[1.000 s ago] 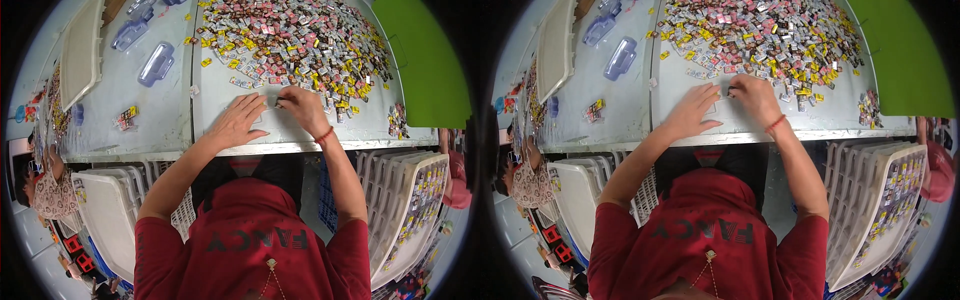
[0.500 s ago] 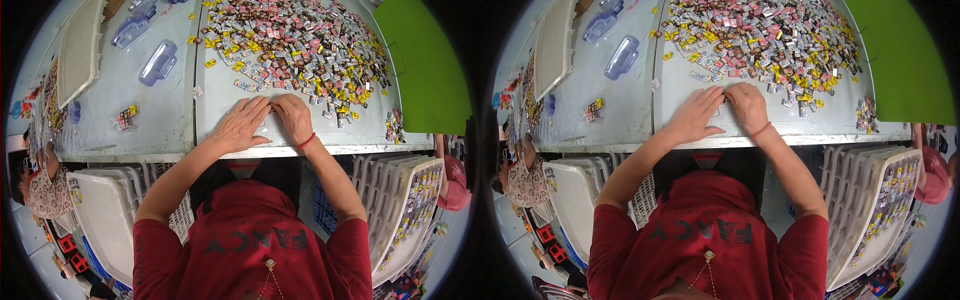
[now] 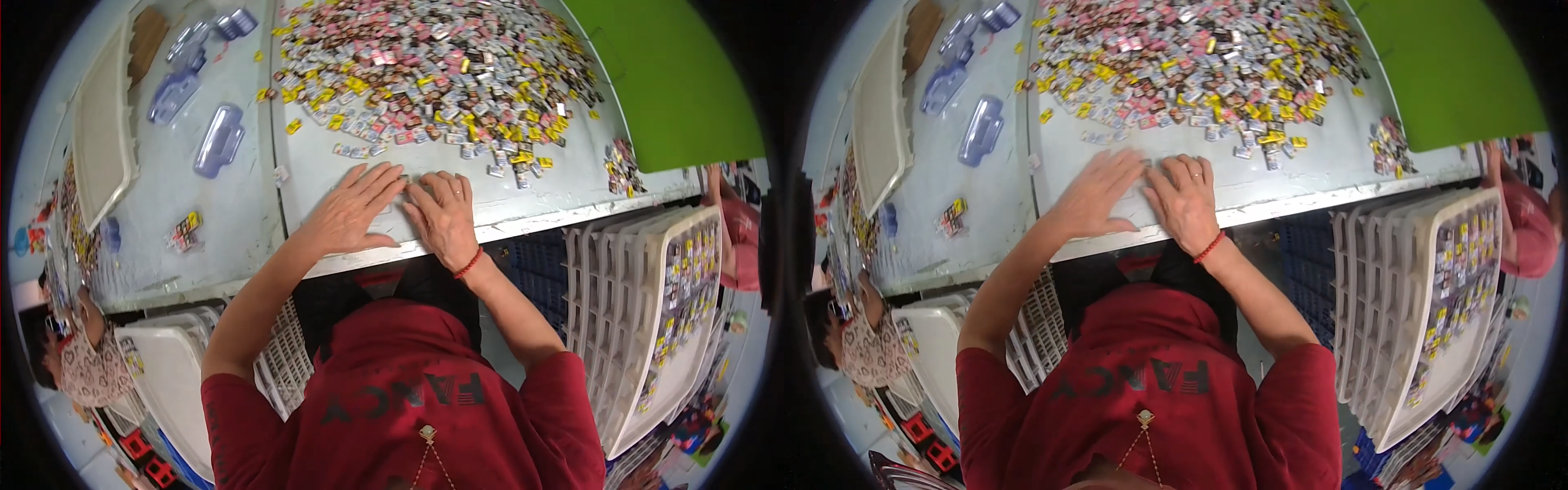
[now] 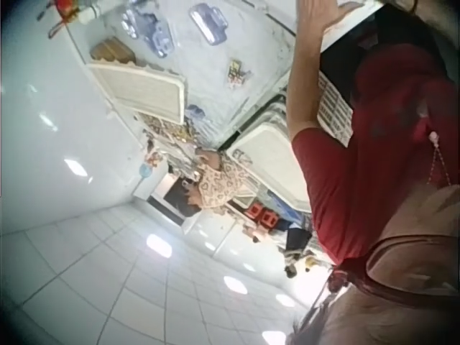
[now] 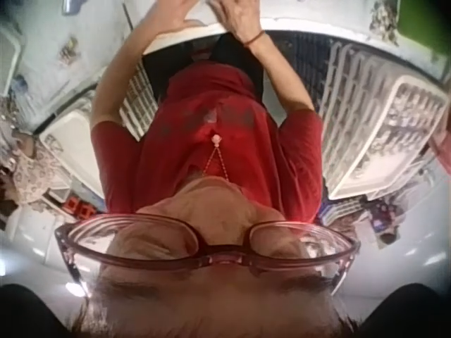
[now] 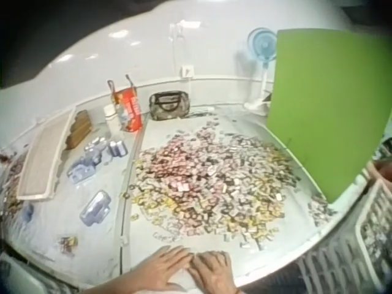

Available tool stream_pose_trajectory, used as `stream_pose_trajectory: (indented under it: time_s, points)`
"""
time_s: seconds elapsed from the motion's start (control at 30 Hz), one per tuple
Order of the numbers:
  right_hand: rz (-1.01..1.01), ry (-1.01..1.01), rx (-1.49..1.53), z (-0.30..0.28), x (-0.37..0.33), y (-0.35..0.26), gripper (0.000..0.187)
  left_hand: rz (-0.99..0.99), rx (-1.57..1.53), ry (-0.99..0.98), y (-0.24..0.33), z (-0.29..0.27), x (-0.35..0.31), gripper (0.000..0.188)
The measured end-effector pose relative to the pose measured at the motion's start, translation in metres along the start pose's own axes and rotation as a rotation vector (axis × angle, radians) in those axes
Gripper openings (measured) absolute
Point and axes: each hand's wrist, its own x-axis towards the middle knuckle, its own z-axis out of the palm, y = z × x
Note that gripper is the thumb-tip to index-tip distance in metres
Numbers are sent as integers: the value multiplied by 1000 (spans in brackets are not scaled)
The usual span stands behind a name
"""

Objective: The recorder is sorting and arranging small toy components onto packaging sheets at a factory workbench.

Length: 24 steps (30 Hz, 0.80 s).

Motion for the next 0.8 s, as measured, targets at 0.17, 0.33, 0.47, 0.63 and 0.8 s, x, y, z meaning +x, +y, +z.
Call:
stream_pose_trajectory:
  time_s: [0.17, 0.33, 0.47, 0.63, 0.8]
  points:
    - [162, 152, -118, -46, -23, 28, 27, -10, 49, 226, 14, -7, 10, 72]
    - [392, 216, -302, -78, -40, 73, 22, 60, -153, 496, 47, 40, 92, 29]
    - [434, 213, -333, -72, -36, 84, 19, 81, -131, 442, 54, 58, 141, 25]
    - [376, 188, -281, -69, -36, 72, 13, 18, -154, 443, 66, 67, 133, 22]
    - [337, 112, -293, -83, -27, 98, 21, -16, -182, 423, 67, 61, 127, 20]
